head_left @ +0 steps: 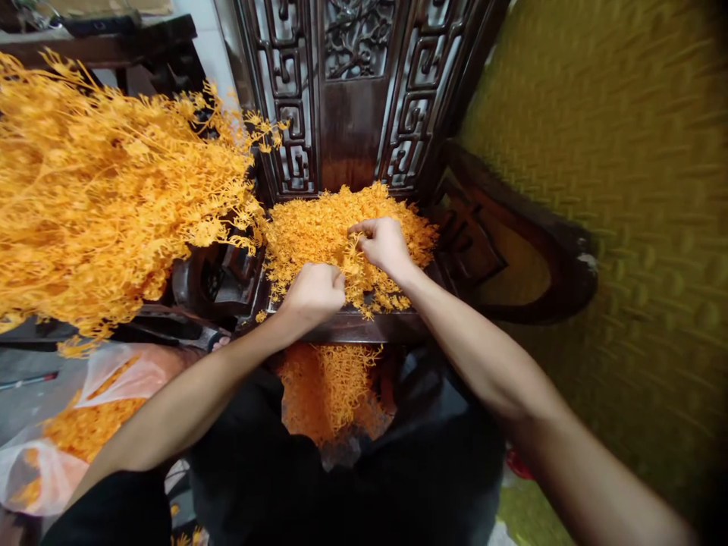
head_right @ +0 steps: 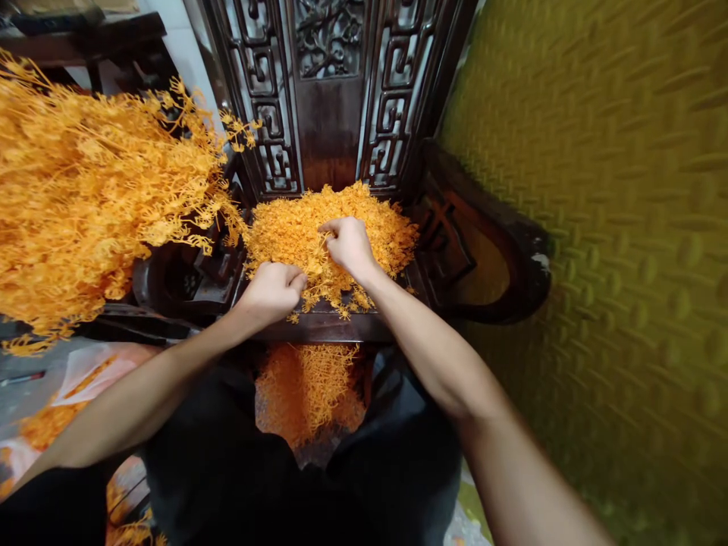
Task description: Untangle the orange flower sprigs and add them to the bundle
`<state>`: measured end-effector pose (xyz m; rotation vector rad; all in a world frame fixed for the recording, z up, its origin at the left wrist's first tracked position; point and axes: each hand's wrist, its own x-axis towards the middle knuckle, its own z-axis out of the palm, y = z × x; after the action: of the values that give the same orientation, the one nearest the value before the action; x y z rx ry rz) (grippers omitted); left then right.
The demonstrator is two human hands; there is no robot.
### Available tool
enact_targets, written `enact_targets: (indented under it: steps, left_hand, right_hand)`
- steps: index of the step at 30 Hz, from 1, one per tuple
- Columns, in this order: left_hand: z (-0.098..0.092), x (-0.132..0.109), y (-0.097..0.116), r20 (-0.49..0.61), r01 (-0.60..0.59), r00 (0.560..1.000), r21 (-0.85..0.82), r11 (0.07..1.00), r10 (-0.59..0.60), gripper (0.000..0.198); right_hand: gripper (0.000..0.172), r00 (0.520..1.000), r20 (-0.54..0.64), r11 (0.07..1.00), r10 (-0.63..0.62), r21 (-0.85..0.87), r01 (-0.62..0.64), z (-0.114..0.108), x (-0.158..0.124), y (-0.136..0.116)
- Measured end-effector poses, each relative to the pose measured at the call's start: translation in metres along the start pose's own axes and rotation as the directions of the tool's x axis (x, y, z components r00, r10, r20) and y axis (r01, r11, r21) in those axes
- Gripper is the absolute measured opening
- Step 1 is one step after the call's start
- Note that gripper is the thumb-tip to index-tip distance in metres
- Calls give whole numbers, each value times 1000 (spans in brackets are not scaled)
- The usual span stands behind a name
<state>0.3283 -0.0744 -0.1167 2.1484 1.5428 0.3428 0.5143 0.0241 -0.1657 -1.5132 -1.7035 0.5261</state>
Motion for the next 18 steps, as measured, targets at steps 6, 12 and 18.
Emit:
enact_targets:
  steps: [6,12,18]
  left_hand:
    - [-14,-16,-18,109,128,989,-259,957,-103,31]
    - [-10,-2,-38,184,138,983,-619,773,-28,29]
    - [-2,-2,-46,157,94,987,-748,657,36,31]
  right_hand:
    - [18,889,-23,737,456,570,-363,-30,18,50]
    - [13,916,182,661,358,644,-386,-6,14,36]
    - [44,935,75,803,346,491,-336,9,20,31]
